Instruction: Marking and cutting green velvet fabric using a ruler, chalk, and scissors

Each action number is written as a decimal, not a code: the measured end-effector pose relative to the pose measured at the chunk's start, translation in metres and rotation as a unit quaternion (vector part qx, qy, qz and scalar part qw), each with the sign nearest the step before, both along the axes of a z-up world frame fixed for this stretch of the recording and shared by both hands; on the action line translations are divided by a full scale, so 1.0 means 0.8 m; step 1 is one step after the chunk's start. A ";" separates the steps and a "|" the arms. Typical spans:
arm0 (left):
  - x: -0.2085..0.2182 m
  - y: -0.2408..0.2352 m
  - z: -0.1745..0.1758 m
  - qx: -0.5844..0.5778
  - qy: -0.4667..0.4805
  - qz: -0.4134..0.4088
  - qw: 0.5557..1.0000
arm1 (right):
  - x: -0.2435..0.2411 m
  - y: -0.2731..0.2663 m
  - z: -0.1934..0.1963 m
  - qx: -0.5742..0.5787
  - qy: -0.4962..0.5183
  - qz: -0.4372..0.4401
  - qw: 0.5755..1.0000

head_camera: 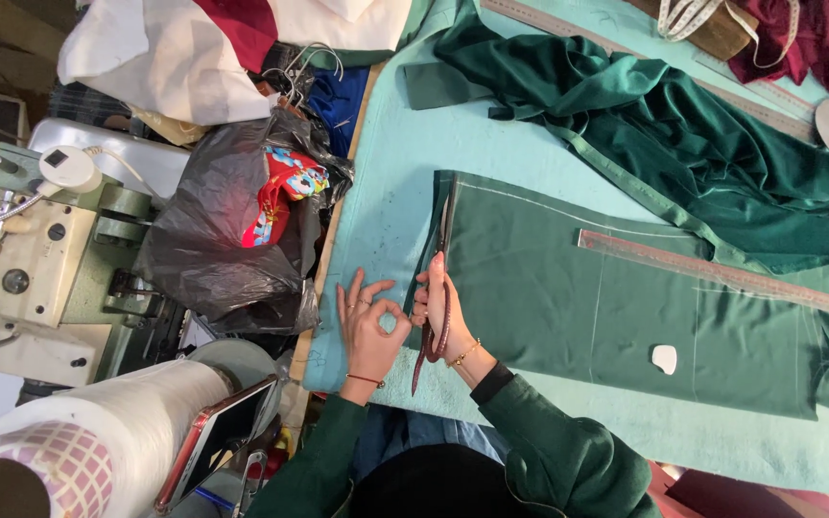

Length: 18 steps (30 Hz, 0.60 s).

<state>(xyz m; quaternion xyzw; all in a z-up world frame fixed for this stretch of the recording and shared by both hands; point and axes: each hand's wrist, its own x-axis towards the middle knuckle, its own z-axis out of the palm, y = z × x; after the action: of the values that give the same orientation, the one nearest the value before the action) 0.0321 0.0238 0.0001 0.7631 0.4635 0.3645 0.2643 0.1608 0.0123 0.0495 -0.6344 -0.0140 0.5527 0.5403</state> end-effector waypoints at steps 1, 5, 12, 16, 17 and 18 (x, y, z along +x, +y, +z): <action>0.000 0.000 0.000 0.001 0.000 0.002 1.000 | 0.001 0.003 0.006 0.001 0.000 0.002 1.000; 0.000 0.000 -0.002 -0.001 0.000 0.000 1.000 | 0.008 0.011 0.010 -0.002 -0.007 0.004 1.000; 0.001 -0.002 -0.002 0.009 0.002 0.010 1.000 | 0.018 0.002 0.010 0.003 -0.009 0.012 1.000; -0.004 -0.001 0.009 -0.015 -0.061 0.000 0.998 | 0.016 -0.055 0.068 -0.003 -0.036 0.093 0.995; -0.008 -0.002 0.017 -0.050 -0.154 -0.015 0.987 | 0.018 -0.080 0.061 0.012 -0.058 0.135 0.989; -0.012 -0.004 0.025 -0.085 -0.247 -0.031 0.965 | 0.021 -0.106 0.053 0.027 -0.080 0.177 0.981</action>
<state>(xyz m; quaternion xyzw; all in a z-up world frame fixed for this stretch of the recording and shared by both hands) 0.0223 0.0208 0.0199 0.6382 0.3895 0.4925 0.4455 0.1777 -0.0722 0.0920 -0.6490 -0.1839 0.5868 0.4479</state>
